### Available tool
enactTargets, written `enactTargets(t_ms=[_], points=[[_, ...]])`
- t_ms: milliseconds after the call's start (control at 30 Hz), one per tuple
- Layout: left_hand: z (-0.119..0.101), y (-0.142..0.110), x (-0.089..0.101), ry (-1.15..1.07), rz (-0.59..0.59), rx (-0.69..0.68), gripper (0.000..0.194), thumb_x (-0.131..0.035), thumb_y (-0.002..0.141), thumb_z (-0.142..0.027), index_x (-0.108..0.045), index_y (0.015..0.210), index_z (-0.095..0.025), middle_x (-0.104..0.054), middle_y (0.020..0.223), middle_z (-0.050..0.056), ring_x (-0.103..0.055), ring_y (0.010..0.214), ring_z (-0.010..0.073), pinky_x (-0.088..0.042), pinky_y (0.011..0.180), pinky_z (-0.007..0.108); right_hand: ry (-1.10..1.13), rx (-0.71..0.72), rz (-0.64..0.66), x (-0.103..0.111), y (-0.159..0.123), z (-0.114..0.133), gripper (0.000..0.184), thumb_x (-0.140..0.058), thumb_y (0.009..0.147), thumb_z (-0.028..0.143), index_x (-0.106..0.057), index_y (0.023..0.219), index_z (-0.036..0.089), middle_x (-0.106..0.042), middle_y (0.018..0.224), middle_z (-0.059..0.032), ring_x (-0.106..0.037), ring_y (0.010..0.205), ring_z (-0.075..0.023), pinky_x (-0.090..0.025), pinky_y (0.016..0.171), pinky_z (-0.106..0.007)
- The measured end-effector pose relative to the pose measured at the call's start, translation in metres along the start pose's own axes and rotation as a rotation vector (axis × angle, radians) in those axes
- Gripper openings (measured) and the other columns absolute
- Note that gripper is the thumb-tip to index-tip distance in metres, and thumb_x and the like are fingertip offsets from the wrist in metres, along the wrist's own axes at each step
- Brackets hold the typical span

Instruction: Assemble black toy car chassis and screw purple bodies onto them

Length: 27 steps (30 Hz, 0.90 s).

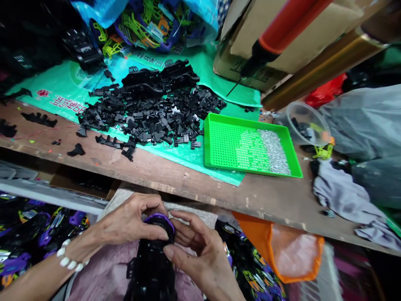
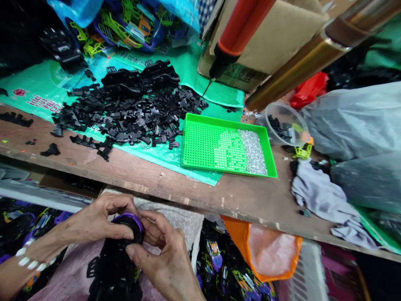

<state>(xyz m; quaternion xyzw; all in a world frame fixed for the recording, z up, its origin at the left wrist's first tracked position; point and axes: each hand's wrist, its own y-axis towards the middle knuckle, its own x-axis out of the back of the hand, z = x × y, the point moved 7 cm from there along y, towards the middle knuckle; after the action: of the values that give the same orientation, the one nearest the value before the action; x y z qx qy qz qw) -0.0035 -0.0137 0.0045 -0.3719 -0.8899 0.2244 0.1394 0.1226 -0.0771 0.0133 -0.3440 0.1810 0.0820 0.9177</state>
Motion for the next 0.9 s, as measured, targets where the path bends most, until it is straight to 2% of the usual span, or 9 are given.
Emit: enactTargets(t_ms=[100, 200, 333, 467, 600, 700, 800, 900], points=[[-0.003, -0.006, 0.000, 0.061, -0.025, 0.008, 0.017, -0.074, 0.068, -0.026, -0.066, 0.079, -0.018, -0.058, 0.071, -0.006, -0.051, 0.068, 0.0113, -0.038, 0.063, 0.023, -0.101, 0.058, 0.031, 0.002, -0.003, -0.002, 0.046, -0.077, 0.073, 0.029, -0.061, 0.116, 0.024, -0.071, 0.112, -0.0048, -0.066, 0.108, -0.0214, -0.050, 0.099, -0.035], [-0.007, -0.012, -0.002, 0.153, -0.059, 0.006, 0.014, -0.070, 0.070, -0.023, -0.064, 0.083, -0.021, -0.061, 0.076, -0.006, -0.056, 0.073, 0.0122, -0.040, 0.068, 0.023, -0.407, 0.146, -0.044, 0.013, -0.007, 0.000, 0.041, -0.074, 0.076, 0.034, -0.065, 0.115, 0.028, -0.071, 0.112, -0.0042, -0.068, 0.102, -0.0221, -0.053, 0.094, -0.036], [-0.013, -0.016, -0.006, 0.246, -0.125, -0.004, 0.026, -0.063, 0.073, -0.022, -0.058, 0.099, -0.025, -0.063, 0.091, -0.005, -0.058, 0.085, 0.0145, -0.041, 0.075, 0.024, -0.783, 0.341, -0.074, 0.016, -0.008, 0.014, 0.036, -0.068, 0.081, 0.037, -0.065, 0.117, 0.035, -0.073, 0.109, -0.0013, -0.071, 0.086, -0.0190, -0.059, 0.072, -0.027], [-0.015, -0.013, -0.006, 0.202, -0.135, 0.017, 0.028, -0.064, 0.071, -0.023, -0.055, 0.099, -0.023, -0.059, 0.080, -0.005, -0.053, 0.074, 0.0136, -0.040, 0.067, 0.024, -0.934, 0.374, -0.090, 0.014, -0.005, 0.023, 0.030, -0.064, 0.084, 0.038, -0.066, 0.114, 0.036, -0.074, 0.102, 0.0006, -0.070, 0.079, -0.0161, -0.049, 0.046, -0.017], [-0.010, -0.016, -0.006, -0.043, -0.004, 0.039, 0.025, -0.059, 0.078, -0.025, -0.061, 0.102, -0.021, -0.065, 0.084, -0.002, -0.057, 0.076, 0.0143, -0.042, 0.065, 0.024, -0.914, 0.322, -0.119, 0.010, -0.004, 0.026, 0.022, -0.061, 0.086, 0.037, -0.068, 0.106, 0.031, -0.074, 0.098, -0.0005, -0.070, 0.080, -0.0158, -0.052, 0.054, -0.018], [-0.004, -0.020, 0.000, -0.082, 0.033, 0.037, 0.028, -0.055, 0.085, -0.034, -0.065, 0.109, -0.021, -0.068, 0.084, 0.000, -0.061, 0.079, 0.0167, -0.045, 0.068, 0.025, -0.900, 0.283, -0.152, 0.008, -0.002, 0.026, 0.020, -0.058, 0.088, 0.036, -0.067, 0.105, 0.029, -0.074, 0.093, -0.0001, -0.070, 0.077, -0.0144, -0.051, 0.054, -0.017], [-0.001, -0.020, 0.003, -0.080, 0.033, 0.007, 0.032, -0.052, 0.088, -0.041, -0.067, 0.107, -0.020, -0.070, 0.087, 0.002, -0.063, 0.082, 0.0190, -0.046, 0.070, 0.026, -0.958, 0.369, -0.105, 0.001, -0.001, 0.032, 0.025, -0.054, 0.091, 0.031, -0.061, 0.115, 0.029, -0.073, 0.097, -0.0004, -0.069, 0.074, -0.0127, -0.049, 0.050, -0.016], [0.001, -0.016, 0.001, -0.116, 0.045, 0.016, 0.032, -0.051, 0.089, -0.041, -0.068, 0.105, -0.019, -0.071, 0.088, 0.003, -0.064, 0.082, 0.0190, -0.047, 0.068, 0.024, -1.116, 0.527, -0.008, -0.008, -0.004, 0.042, 0.034, -0.053, 0.092, 0.024, -0.052, 0.125, 0.030, -0.070, 0.110, -0.0010, -0.070, 0.084, -0.0137, -0.056, 0.065, -0.021]])
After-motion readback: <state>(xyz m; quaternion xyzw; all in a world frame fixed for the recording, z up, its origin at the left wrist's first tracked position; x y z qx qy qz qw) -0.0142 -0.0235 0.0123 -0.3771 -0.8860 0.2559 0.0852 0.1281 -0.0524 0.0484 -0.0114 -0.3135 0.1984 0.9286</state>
